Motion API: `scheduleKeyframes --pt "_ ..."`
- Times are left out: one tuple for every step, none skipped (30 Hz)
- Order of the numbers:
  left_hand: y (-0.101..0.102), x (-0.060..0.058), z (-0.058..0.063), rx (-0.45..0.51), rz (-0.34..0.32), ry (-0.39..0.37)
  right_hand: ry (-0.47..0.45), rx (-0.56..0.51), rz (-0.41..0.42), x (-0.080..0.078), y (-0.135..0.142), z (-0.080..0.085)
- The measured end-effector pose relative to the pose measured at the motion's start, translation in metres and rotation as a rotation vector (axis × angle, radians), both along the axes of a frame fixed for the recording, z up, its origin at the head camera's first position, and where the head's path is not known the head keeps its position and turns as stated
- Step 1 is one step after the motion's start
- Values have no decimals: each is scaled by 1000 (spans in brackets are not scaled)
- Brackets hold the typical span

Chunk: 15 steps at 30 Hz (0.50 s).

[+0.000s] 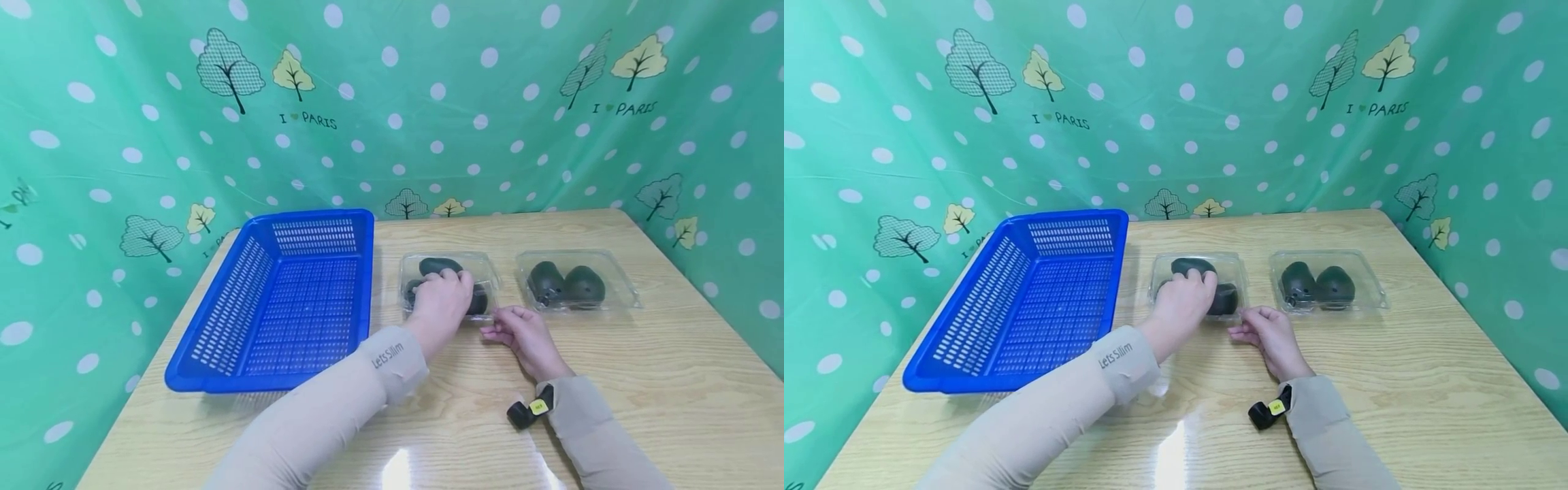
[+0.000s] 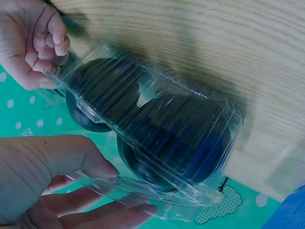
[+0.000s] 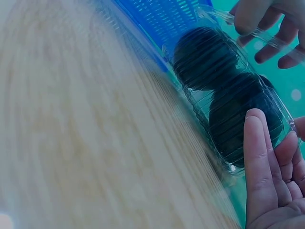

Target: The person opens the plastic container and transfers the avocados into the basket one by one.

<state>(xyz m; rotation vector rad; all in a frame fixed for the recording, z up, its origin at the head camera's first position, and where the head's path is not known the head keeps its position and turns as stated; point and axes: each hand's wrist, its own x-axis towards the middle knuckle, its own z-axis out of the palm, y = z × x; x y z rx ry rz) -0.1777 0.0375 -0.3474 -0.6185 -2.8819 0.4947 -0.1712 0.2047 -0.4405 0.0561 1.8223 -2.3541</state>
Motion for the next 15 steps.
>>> scheduleKeyframes --pt "-1 0 1 2 -3 -7 0 -2 2 0 0 0" --pt "-2 -1 3 -9 -7 -6 2 -5 0 0 0 0" --pt "-3 -2 6 -19 -14 5 5 -6 1 0 0 0" --pt "-4 -3 9 -26 -21 19 7 -7 -3 -1 -1 0" --pt "-5 -4 13 -24 -25 30 12 -8 -5 -1 -1 0" --pt "-7 -5 18 -17 -29 38 15 -12 -10 -1 -1 0" --pt "-8 -7 22 -5 -34 40 20 -12 -8 -1 0 -1" --pt "-9 -9 27 11 -36 36 21 -13 -14 -1 0 -1" --pt "-11 -11 31 42 -37 25 20 -13 -18 -2 0 -1" --pt "-12 -12 35 71 -36 6 18 -13 -24 -2 1 -1" --pt "-13 -13 38 100 -34 -16 17 -10 -22 -2 1 -1" --pt "-15 -14 41 123 -30 -33 14 -6 -22 -1 1 -2" --pt "-16 -15 44 146 -25 -48 12 -1 -20 -1 1 -2" --pt "-18 -16 46 165 -22 -56 8 2 -24 -1 1 -2" --pt "-19 -17 48 186 -22 -53 7 4 -23 -1 2 -3"
